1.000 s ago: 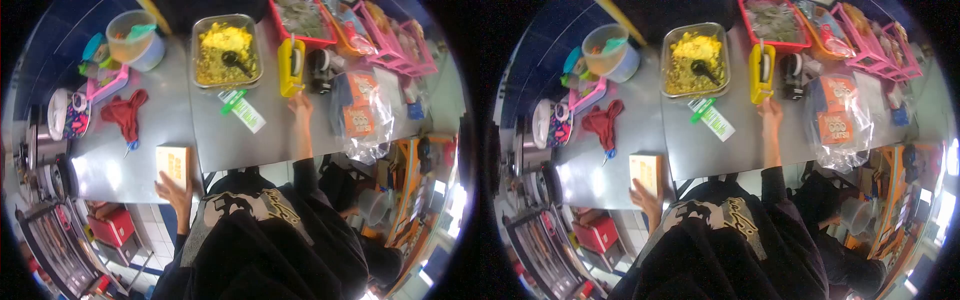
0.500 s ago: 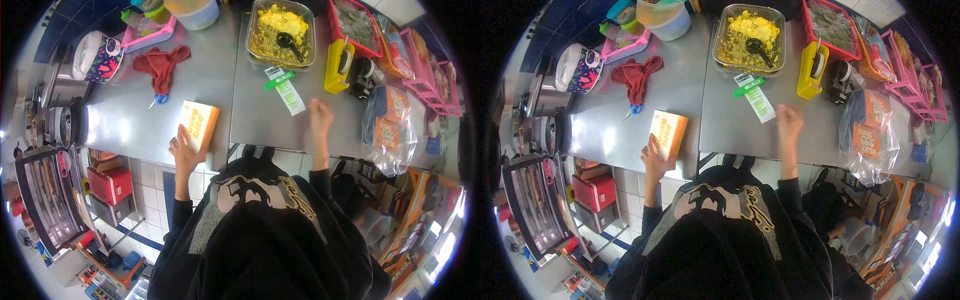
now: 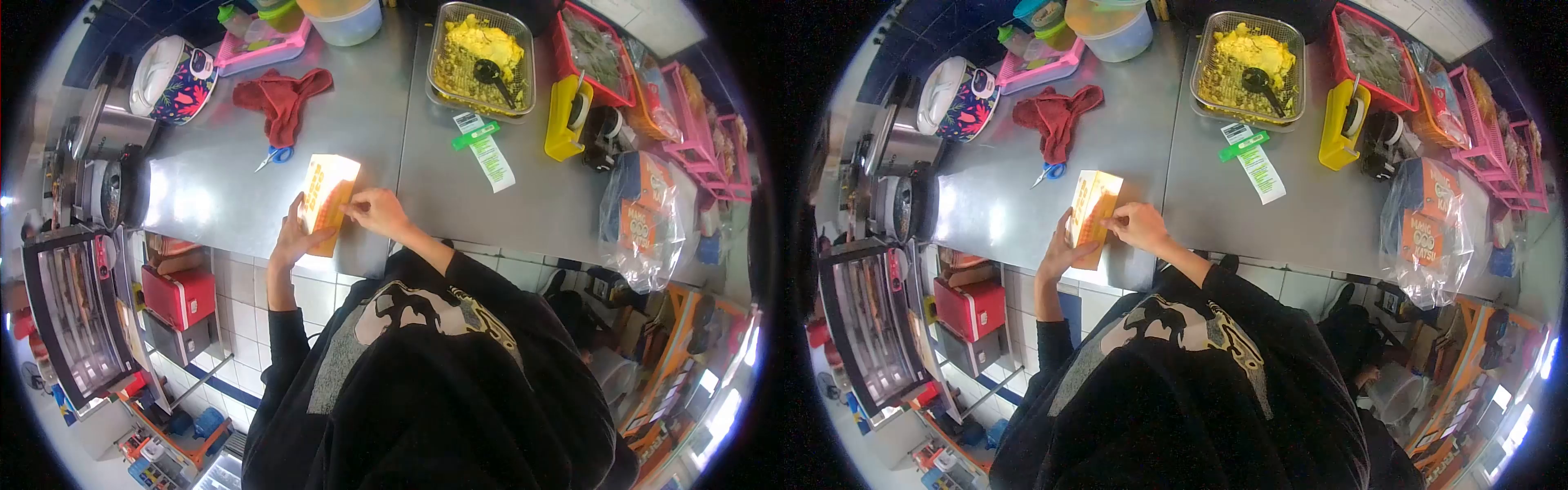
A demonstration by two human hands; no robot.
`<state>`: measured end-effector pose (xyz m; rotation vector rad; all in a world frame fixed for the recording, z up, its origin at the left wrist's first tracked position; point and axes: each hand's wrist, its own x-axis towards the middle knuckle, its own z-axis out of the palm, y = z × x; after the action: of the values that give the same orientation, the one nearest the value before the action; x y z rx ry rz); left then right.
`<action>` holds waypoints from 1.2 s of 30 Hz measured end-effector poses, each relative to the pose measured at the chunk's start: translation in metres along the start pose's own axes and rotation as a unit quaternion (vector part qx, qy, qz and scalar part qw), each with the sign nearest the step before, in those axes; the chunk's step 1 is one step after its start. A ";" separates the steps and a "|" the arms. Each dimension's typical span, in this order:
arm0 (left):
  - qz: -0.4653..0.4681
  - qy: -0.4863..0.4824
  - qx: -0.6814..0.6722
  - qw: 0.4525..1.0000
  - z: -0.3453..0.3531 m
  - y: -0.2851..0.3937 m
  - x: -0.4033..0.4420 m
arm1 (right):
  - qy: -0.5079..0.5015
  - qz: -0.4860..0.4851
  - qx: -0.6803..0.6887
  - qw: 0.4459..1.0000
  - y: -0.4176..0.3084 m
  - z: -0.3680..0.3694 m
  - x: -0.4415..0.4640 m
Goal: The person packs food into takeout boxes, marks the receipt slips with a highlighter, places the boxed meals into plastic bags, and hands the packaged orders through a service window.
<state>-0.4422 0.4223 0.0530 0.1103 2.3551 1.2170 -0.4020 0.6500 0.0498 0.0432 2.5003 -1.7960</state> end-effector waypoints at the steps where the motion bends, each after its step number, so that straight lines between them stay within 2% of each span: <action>1: -0.004 -0.004 0.009 1.000 0.000 0.001 0.000 | -0.007 0.019 -0.008 1.000 -0.003 0.001 0.002; 9: -0.031 -0.026 0.028 0.999 -0.003 0.011 -0.004 | -0.043 0.119 -0.101 0.987 -0.021 0.000 0.008; 11: 0.037 -0.019 0.014 0.999 -0.004 0.003 0.000 | -0.048 0.140 -0.130 0.980 -0.023 -0.005 0.008; 12: 0.038 -0.018 0.014 0.999 -0.005 0.010 0.000 | -0.060 0.127 -0.100 0.985 -0.016 -0.007 0.011; 14: 0.014 -0.049 -0.072 0.996 -0.007 0.027 -0.007 | -0.073 0.114 -0.067 0.989 0.004 0.001 0.017; 16: 0.012 -0.056 -0.048 0.997 -0.014 0.018 -0.003 | -0.046 -0.046 0.023 0.998 0.029 0.013 0.028; 17: 0.010 -0.063 -0.024 0.998 -0.017 0.013 0.000 | -0.047 -0.047 0.024 0.997 0.036 0.016 0.033; 19: -0.001 -0.073 -0.014 0.997 -0.021 0.017 0.000 | -0.064 -0.110 0.077 0.989 0.039 0.016 0.040; 26: -0.057 -0.105 -0.039 0.992 -0.025 0.044 -0.008 | -0.100 -0.135 0.008 0.986 0.042 0.015 0.056; 29: -0.029 -0.099 -0.019 0.994 -0.025 0.037 -0.006 | -0.044 -0.150 -0.010 0.988 0.039 0.010 0.050; 30: -0.024 -0.104 -0.019 0.994 -0.020 0.018 0.000 | -0.017 -0.110 -0.040 0.993 0.045 0.005 0.047; 31: 0.056 -0.062 0.037 0.996 -0.011 0.011 0.003 | 0.011 -0.070 -0.069 0.995 0.044 -0.004 0.044; 32: 0.058 -0.028 0.121 0.991 -0.006 0.003 -0.002 | 0.100 -0.042 -0.096 0.989 0.045 -0.021 0.035; 33: 0.055 0.005 0.203 0.978 0.000 0.020 -0.012 | 0.186 -0.014 -0.123 0.975 0.044 -0.048 0.023; 34: 0.081 0.010 0.230 0.970 0.010 0.040 -0.019 | 0.320 -0.072 -0.208 0.922 0.056 -0.077 0.013; 35: 0.105 0.015 0.255 0.961 0.022 0.050 -0.023 | 0.367 -0.059 -0.241 0.896 0.049 -0.117 -0.002; 36: 0.164 0.040 0.286 0.943 0.035 0.052 -0.024 | 0.439 -0.027 -0.300 0.846 0.048 -0.146 -0.014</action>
<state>-0.4133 0.4724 0.0856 0.6783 2.7720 0.6309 -0.3900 0.8036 0.0516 0.9681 3.5772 -0.9992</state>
